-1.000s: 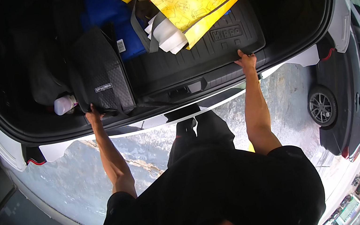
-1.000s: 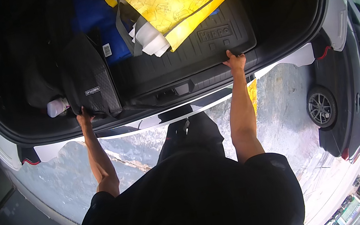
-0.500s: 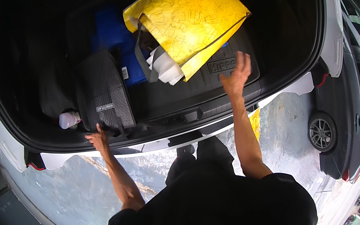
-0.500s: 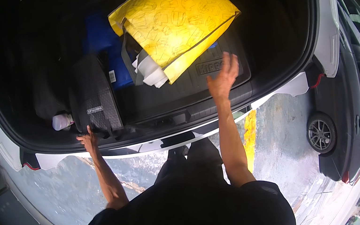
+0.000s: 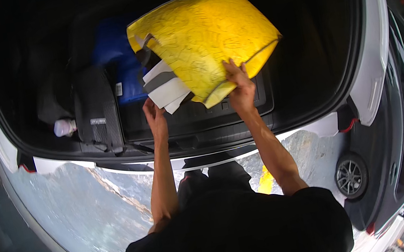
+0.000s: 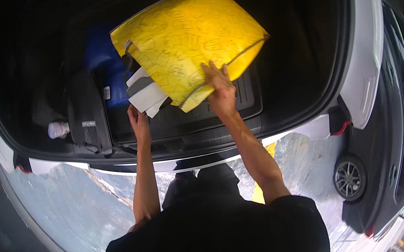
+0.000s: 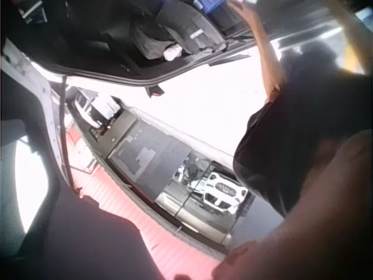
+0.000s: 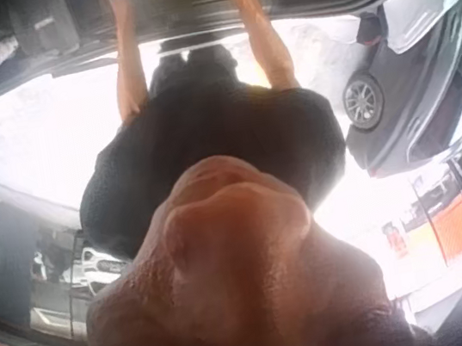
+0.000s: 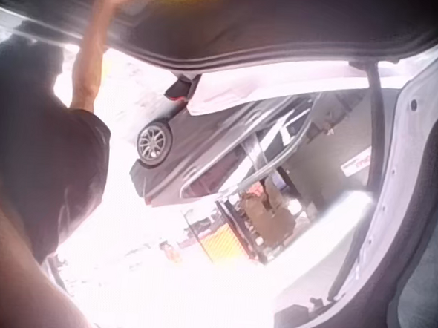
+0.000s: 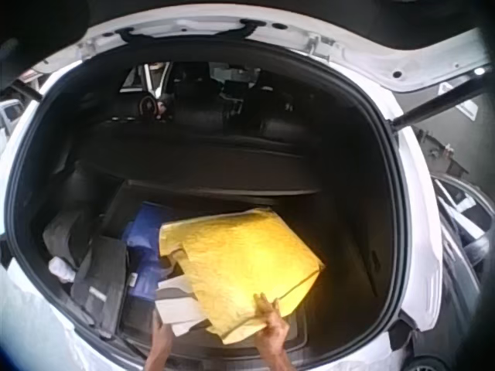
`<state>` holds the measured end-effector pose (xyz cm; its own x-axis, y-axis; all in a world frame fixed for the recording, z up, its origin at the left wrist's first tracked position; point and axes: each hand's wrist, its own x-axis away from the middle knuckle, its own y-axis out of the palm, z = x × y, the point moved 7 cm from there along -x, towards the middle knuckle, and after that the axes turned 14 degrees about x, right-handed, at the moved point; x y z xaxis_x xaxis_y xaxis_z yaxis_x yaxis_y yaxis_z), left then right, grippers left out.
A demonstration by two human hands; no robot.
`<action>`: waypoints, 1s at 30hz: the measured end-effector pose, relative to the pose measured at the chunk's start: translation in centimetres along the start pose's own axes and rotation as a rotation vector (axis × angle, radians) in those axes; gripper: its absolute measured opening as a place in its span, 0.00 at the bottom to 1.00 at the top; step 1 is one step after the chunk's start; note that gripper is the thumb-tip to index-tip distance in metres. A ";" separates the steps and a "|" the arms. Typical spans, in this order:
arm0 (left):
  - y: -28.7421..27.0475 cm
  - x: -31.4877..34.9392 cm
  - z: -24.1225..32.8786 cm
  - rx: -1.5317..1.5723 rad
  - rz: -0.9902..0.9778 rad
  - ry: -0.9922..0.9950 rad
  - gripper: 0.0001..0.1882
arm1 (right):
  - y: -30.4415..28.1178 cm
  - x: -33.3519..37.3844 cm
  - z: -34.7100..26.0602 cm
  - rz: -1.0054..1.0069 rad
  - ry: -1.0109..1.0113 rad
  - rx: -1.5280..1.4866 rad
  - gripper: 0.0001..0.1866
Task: The person removes black rubber floor mats from the interior of a white car and wipes them with a gray cloth. They then place the cleaned mats into the trunk of the car, arranging them alongside a blue bag and a yellow bag.
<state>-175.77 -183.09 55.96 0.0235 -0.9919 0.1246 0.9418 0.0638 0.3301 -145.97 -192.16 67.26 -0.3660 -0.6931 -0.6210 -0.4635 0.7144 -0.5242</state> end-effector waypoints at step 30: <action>34.6 2.9 -7.6 -0.228 -0.722 0.097 0.41 | -8.2 6.5 13.6 0.096 0.705 -0.242 0.43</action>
<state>-140.58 -184.55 60.65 -0.6049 -0.7847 -0.1353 0.7803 -0.6180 0.0961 -133.61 -201.17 59.62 -0.8065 -0.5836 -0.0942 -0.5377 0.7904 -0.2935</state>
